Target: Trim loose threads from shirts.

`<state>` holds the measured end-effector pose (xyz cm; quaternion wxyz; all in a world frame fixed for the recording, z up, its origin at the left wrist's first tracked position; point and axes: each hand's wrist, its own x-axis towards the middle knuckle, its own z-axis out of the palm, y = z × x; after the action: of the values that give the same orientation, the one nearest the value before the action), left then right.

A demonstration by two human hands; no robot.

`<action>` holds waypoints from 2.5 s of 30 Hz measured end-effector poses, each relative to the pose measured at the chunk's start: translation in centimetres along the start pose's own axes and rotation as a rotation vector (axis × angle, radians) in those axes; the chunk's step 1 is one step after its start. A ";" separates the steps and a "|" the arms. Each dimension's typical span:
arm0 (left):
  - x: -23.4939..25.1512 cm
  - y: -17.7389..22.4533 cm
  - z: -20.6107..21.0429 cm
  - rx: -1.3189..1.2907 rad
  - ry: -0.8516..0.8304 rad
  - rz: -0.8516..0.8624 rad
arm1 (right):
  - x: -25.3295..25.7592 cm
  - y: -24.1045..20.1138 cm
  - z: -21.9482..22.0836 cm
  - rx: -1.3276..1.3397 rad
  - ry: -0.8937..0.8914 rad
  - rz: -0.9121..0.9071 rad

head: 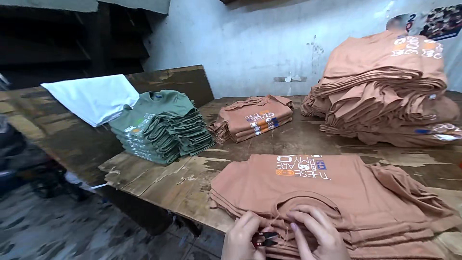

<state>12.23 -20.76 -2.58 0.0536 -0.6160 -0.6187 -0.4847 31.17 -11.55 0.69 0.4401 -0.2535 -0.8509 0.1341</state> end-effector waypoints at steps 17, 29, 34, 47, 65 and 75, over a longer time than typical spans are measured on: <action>5.3 0.9 -3.7 0.431 0.043 0.314 | 0.4 -1.9 3.1 -0.037 0.230 0.188; 6.5 0.7 -2.5 0.466 -0.021 0.423 | -0.7 -1.5 3.3 0.082 0.231 0.013; 4.5 -3.5 -3.3 0.302 0.099 0.586 | -1.4 -2.0 4.4 -0.099 0.269 -0.006; 5.4 -3.5 -2.9 0.096 -0.198 0.301 | -4.0 -2.2 4.2 -0.317 0.228 -0.019; 5.4 -2.9 -1.6 0.033 -0.161 0.199 | -3.6 -2.9 -1.6 0.043 -0.081 0.147; 11.0 -0.7 1.9 0.116 -0.022 -0.074 | 0.0 -1.2 2.5 -0.441 0.225 0.223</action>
<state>10.09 -11.51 3.34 0.0645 -0.5937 -0.6688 -0.4428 28.75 -12.60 -0.25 0.4487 -0.4486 -0.7721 -0.0361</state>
